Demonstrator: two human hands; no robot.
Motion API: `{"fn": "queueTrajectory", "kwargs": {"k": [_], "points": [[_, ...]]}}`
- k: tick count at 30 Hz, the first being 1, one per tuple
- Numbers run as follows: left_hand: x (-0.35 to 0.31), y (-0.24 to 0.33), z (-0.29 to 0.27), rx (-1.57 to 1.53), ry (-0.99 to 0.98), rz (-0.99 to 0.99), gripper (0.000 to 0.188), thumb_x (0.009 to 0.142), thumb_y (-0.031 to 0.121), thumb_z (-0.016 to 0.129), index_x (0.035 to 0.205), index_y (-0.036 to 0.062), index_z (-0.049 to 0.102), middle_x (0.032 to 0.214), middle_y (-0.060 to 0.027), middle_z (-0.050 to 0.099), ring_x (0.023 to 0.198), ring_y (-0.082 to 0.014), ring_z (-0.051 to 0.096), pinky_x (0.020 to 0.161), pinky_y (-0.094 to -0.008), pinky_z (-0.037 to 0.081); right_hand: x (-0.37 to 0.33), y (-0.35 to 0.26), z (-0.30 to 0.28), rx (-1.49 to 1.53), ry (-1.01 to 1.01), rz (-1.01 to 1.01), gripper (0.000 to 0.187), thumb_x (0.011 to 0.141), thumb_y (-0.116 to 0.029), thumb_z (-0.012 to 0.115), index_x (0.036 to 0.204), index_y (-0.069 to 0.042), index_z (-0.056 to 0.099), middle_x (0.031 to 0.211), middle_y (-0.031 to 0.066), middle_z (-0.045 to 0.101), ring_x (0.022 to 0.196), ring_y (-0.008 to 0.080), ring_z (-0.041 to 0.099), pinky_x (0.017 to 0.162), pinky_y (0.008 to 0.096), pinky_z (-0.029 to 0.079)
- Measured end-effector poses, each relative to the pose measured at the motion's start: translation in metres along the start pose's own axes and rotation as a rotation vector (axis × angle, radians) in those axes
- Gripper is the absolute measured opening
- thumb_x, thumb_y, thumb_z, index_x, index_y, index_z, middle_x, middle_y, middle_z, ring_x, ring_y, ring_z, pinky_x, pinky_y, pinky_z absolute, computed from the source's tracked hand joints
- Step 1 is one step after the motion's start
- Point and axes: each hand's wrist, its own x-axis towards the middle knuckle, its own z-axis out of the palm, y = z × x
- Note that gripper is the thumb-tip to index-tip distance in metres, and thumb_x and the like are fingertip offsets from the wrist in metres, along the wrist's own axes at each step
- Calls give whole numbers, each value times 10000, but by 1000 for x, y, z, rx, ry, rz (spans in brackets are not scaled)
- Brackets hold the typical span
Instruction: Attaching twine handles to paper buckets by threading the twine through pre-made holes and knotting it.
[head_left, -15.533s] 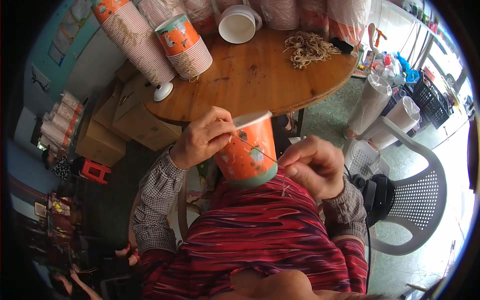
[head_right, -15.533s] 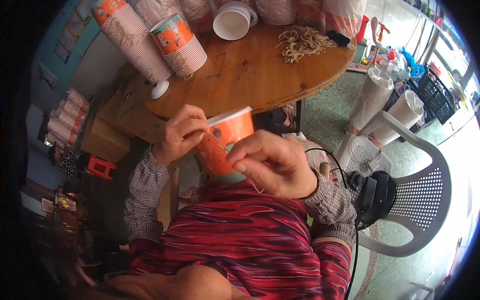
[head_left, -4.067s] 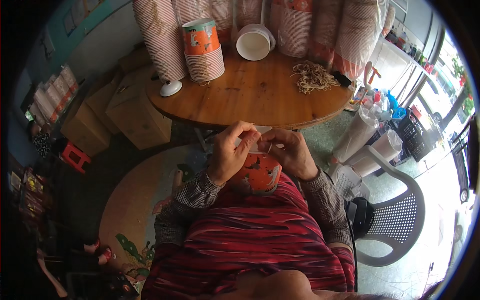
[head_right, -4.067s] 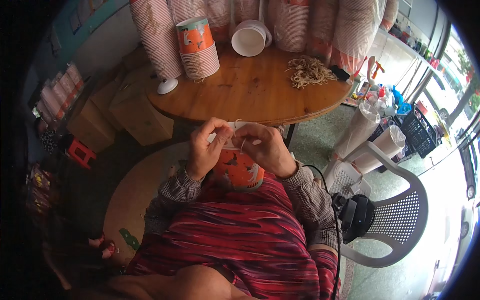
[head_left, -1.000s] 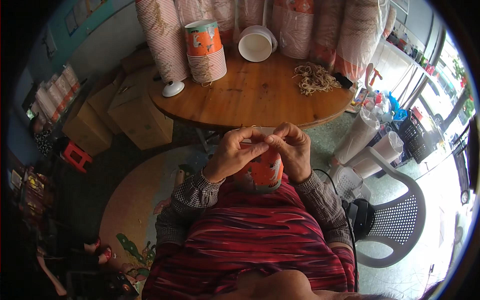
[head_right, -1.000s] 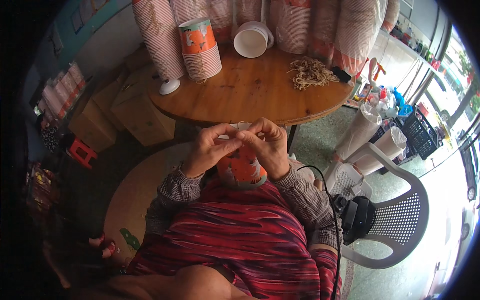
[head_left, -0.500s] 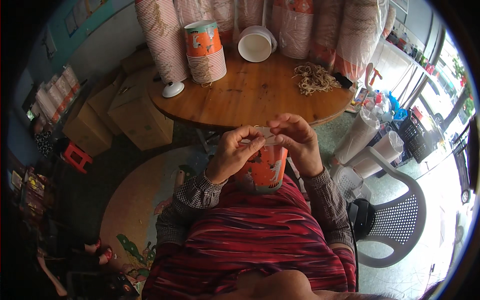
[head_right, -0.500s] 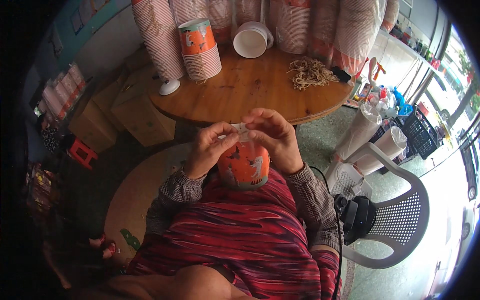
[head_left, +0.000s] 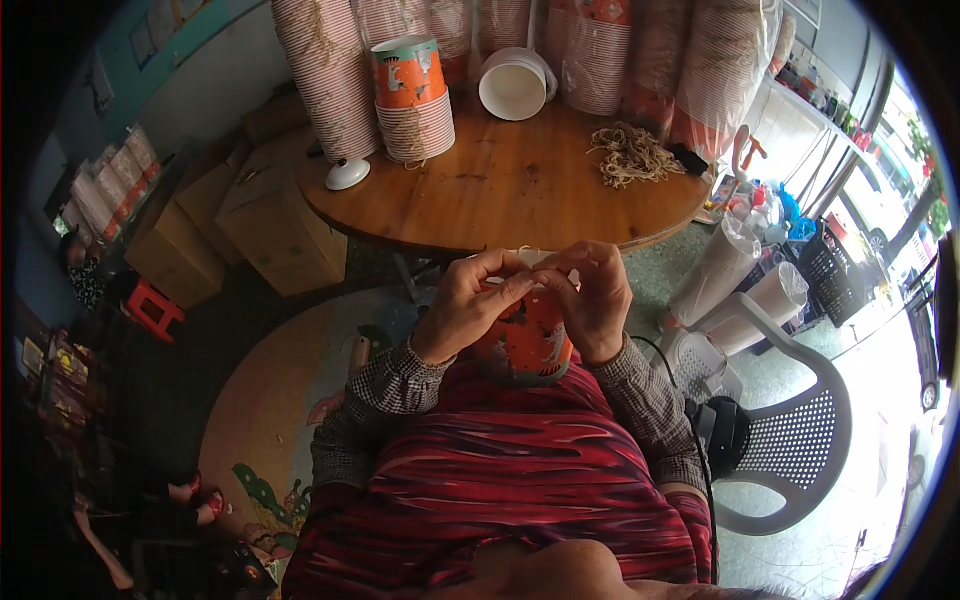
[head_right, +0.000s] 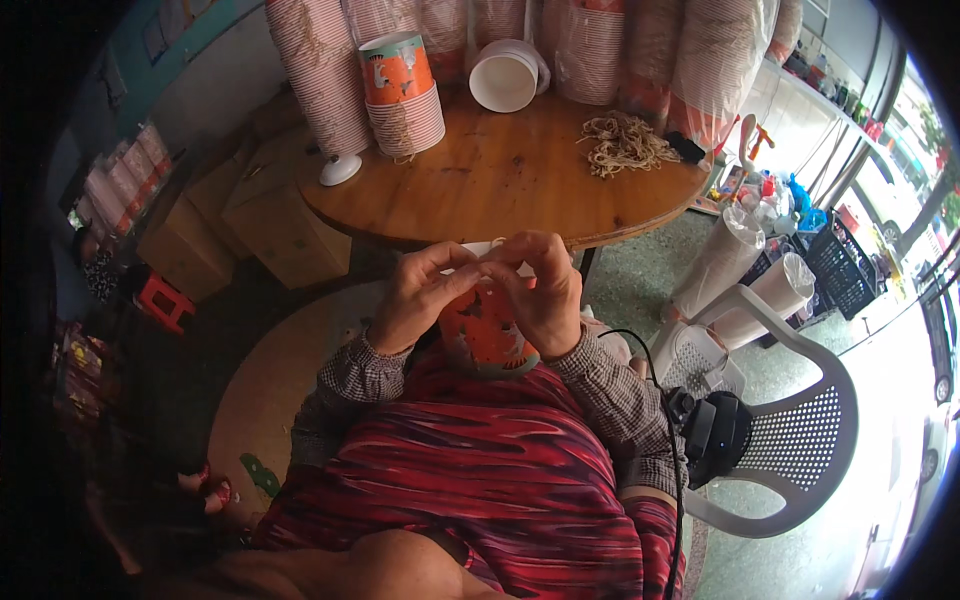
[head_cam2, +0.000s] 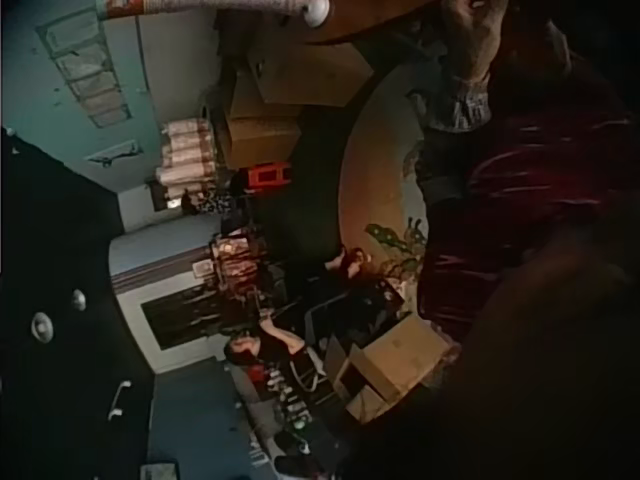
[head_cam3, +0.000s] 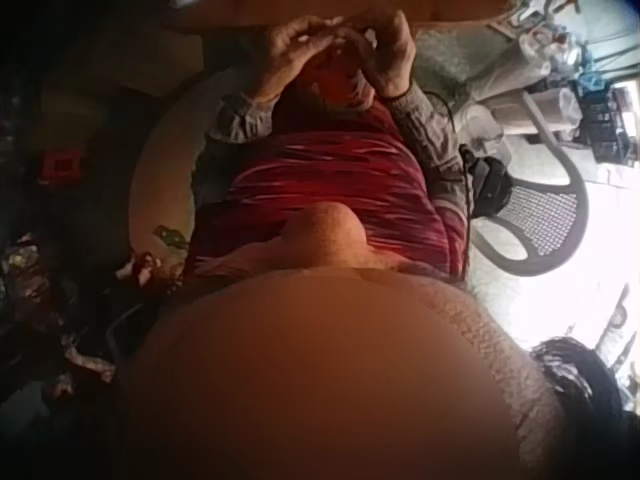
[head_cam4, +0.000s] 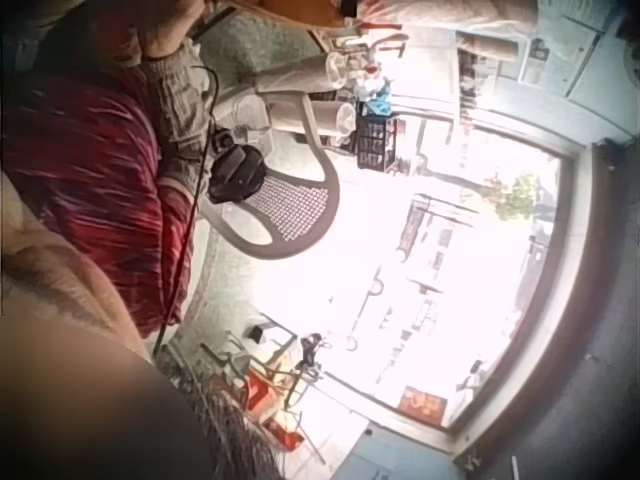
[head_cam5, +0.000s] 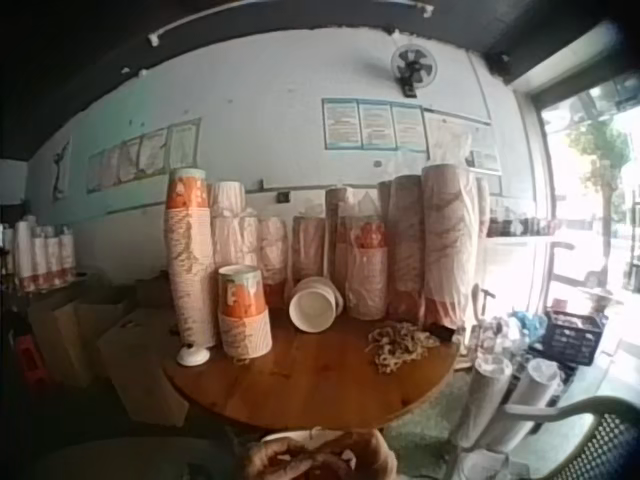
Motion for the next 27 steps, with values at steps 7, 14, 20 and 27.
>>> {"fn": "queueTrajectory", "kwargs": {"k": [7,14,20,27], "points": [[0,-1,0,-9,1,-36,137,924,120,569,969,-7,596,910,-2,614,843,-44,561,750,-190,457,3,2,-9,152,9,46,279,792,88,657,997,-16,500,924,74,638,857,130,624,792,244,499],[0,-1,0,-40,-4,-57,133,928,123,560,952,-5,587,906,0,607,848,-46,555,765,-187,448,9,-4,-20,256,-155,170,319,816,68,641,1103,-16,529,1001,74,632,947,119,608,832,257,504],[1,-3,2,-72,16,-5,193,932,145,570,998,-33,604,886,-33,636,813,-62,579,722,-201,473,5,-3,-20,161,-245,92,357,808,81,642,1127,-19,517,1019,72,624,962,130,602,817,263,527],[0,-5,-1,-98,-6,-41,176,937,125,554,1017,-25,595,935,-41,640,871,-74,588,779,-212,471,4,-8,-16,157,-214,93,354,807,118,617,1123,-1,509,1003,84,635,966,148,611,824,263,521]]}}
